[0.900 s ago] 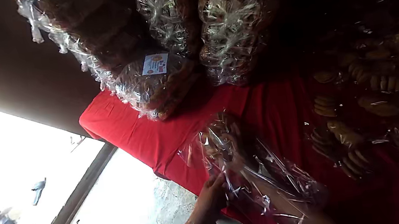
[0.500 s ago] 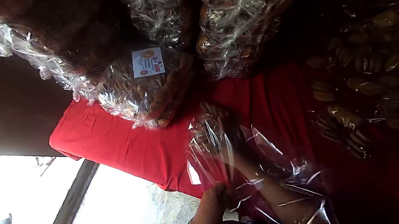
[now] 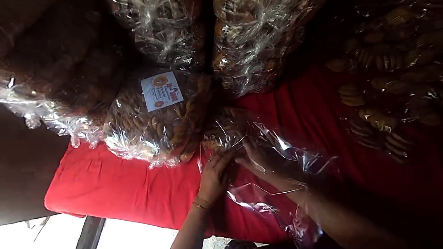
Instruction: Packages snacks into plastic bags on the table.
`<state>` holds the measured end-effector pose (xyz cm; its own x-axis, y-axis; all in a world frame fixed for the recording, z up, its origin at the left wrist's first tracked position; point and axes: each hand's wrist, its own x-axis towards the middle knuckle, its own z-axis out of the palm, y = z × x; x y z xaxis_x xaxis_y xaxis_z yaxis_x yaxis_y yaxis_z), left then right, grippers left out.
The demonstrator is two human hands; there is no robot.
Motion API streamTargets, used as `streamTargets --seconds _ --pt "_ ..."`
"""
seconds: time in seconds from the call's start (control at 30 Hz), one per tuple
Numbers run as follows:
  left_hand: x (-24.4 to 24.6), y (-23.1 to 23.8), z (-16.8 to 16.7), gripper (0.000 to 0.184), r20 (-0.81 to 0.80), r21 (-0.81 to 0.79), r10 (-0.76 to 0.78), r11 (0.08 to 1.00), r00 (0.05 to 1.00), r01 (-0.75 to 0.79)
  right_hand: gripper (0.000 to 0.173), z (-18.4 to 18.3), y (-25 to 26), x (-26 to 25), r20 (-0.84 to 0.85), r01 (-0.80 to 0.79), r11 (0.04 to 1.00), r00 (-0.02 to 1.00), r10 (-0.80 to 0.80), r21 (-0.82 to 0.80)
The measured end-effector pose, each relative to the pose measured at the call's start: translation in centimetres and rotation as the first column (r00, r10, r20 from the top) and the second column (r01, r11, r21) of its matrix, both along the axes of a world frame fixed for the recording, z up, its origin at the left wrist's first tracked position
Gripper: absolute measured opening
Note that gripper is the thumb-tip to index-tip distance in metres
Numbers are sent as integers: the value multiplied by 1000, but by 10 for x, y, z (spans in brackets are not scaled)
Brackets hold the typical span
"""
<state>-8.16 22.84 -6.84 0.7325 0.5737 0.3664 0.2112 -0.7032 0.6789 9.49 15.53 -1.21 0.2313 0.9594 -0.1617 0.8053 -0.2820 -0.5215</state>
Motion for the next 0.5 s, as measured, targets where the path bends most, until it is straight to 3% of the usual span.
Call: streamTargets --seconds 0.1,0.13,0.23,0.27,0.3,0.4,0.47,0.5 --pt "6 7 10 39 20 -27 -37 999 999 38 67 8 29 3 110 7 989 994 9 -148" --pt "8 11 14 39 35 -20 -17 1000 999 18 66 7 38 10 20 -7 993 1000 9 -118" --pt "13 15 12 34 51 4 67 998 996 -68 59 -23 48 29 -206 53 978 979 -10 202" --pt "16 16 11 32 34 -12 75 997 997 -75 54 -27 51 30 -223 93 973 974 -44 211" --pt "19 18 10 31 4 -33 69 997 998 -68 49 -29 54 28 -206 139 972 974 -99 189" --pt "24 24 11 39 -95 -129 3 992 995 -15 48 -9 62 17 -69 224 971 971 -230 -82" --pt "24 25 13 42 -153 -115 16 993 988 -34 46 14 53 11 68 177 980 983 -172 -91" --pt "22 26 13 42 -190 -30 58 997 980 -65 51 51 47 12 55 79 949 996 -65 -304"
